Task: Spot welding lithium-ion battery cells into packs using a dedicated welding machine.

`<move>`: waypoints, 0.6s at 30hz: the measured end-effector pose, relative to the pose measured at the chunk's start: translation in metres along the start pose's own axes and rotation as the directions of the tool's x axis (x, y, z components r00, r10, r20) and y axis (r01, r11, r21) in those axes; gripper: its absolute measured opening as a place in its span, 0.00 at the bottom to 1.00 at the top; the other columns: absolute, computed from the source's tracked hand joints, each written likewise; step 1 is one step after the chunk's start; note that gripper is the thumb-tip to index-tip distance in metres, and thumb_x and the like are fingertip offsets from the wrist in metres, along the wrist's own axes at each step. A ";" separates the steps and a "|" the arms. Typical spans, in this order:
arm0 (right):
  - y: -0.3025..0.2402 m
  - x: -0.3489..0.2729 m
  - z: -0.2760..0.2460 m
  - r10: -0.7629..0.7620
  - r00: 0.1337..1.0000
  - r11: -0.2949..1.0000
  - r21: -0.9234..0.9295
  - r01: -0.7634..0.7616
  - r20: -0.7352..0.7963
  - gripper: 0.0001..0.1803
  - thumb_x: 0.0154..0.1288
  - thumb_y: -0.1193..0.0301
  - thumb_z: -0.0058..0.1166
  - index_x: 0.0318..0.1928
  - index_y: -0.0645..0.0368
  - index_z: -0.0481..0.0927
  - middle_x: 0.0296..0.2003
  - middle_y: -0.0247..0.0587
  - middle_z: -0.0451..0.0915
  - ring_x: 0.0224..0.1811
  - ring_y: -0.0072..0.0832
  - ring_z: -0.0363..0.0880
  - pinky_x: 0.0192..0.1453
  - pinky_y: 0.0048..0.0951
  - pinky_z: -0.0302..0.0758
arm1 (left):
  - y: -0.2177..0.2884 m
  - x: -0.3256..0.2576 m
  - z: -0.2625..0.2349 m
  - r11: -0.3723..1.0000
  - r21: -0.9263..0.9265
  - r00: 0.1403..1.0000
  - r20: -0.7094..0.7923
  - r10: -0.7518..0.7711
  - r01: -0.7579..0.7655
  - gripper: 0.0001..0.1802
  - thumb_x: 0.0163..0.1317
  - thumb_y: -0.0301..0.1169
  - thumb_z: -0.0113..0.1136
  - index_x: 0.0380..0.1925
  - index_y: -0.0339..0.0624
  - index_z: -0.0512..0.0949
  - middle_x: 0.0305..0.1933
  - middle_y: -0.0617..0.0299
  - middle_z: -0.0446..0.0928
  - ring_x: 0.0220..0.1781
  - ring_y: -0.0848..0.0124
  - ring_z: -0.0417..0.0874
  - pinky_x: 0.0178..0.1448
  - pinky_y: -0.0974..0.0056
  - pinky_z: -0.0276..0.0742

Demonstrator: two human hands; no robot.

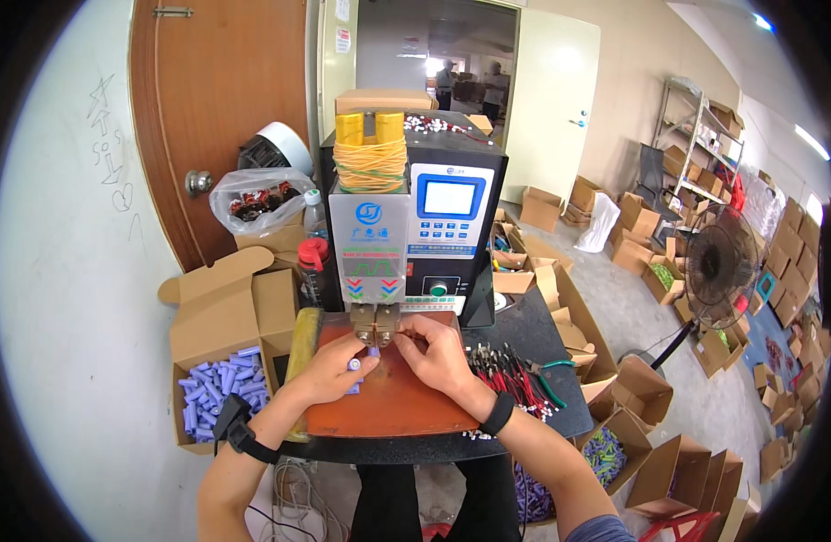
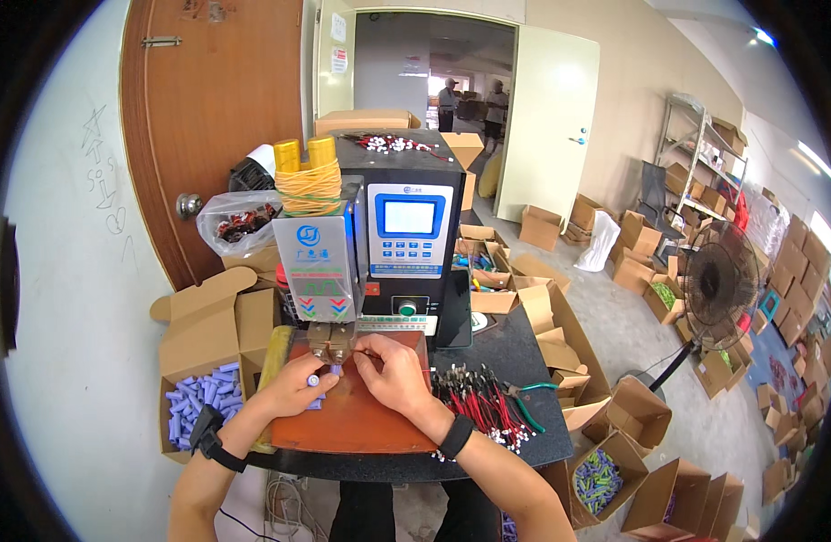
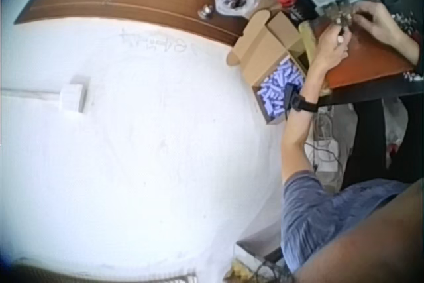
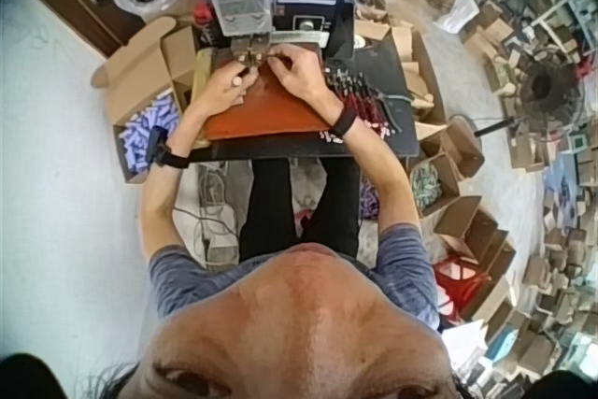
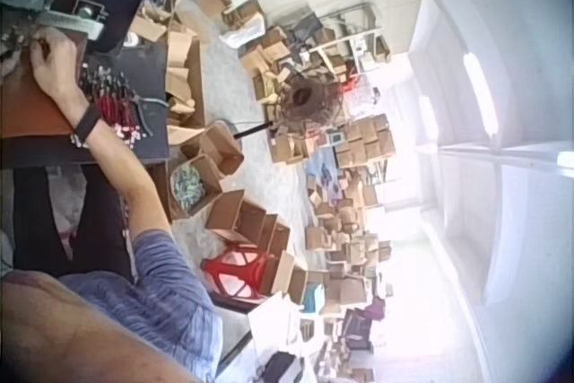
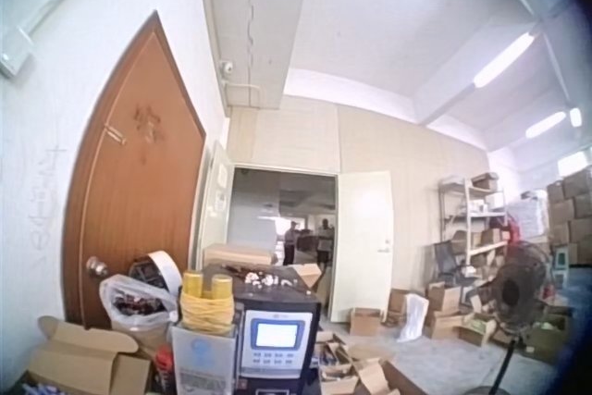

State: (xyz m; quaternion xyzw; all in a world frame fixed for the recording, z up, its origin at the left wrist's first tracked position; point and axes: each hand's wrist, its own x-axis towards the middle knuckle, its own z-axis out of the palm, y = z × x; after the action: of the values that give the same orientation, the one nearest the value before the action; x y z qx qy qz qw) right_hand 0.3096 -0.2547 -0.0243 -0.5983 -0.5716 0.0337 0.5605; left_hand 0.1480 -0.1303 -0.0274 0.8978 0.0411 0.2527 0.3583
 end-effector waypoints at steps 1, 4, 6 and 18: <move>0.000 0.000 0.001 -0.033 0.999 0.999 0.026 0.034 -0.018 0.08 0.59 0.75 0.57 0.38 0.65 0.80 0.32 0.47 0.82 0.33 0.37 0.82 0.38 0.31 0.76 | 0.005 0.001 -0.001 1.000 -0.012 1.000 -0.006 0.013 -0.013 0.12 0.64 0.34 0.56 0.42 0.38 0.74 0.35 0.54 0.76 0.39 0.62 0.78 0.45 0.61 0.72; 0.003 -0.001 0.000 -0.052 0.999 0.999 0.014 0.052 -0.012 0.09 0.61 0.76 0.56 0.41 0.65 0.80 0.32 0.47 0.82 0.33 0.37 0.82 0.39 0.31 0.77 | 0.007 0.000 -0.001 0.999 -0.039 1.000 -0.014 0.008 -0.008 0.12 0.64 0.35 0.57 0.40 0.38 0.74 0.32 0.54 0.75 0.38 0.61 0.78 0.44 0.61 0.72; 0.009 -0.002 0.001 -0.080 0.996 0.997 0.017 0.081 -0.025 0.09 0.62 0.75 0.55 0.43 0.65 0.80 0.31 0.45 0.82 0.32 0.31 0.82 0.37 0.28 0.76 | 0.003 -0.001 -0.001 0.998 -0.056 1.000 -0.014 -0.008 0.007 0.12 0.64 0.35 0.57 0.39 0.37 0.75 0.30 0.55 0.74 0.36 0.62 0.78 0.43 0.61 0.72; 0.017 -0.001 0.007 -0.058 0.997 0.998 0.029 0.060 -0.057 0.14 0.66 0.74 0.49 0.51 0.62 0.74 0.27 0.45 0.82 0.33 0.39 0.84 0.36 0.34 0.76 | -0.004 -0.003 0.003 1.000 0.003 1.000 0.000 0.004 -0.004 0.14 0.64 0.35 0.57 0.45 0.39 0.79 0.39 0.52 0.80 0.43 0.56 0.81 0.46 0.59 0.74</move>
State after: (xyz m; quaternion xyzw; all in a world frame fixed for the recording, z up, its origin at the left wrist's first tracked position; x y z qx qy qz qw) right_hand 0.3156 -0.2463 -0.0389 -0.5733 -0.5725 0.0090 0.5861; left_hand 0.1476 -0.1301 -0.0333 0.8985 0.0396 0.2536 0.3562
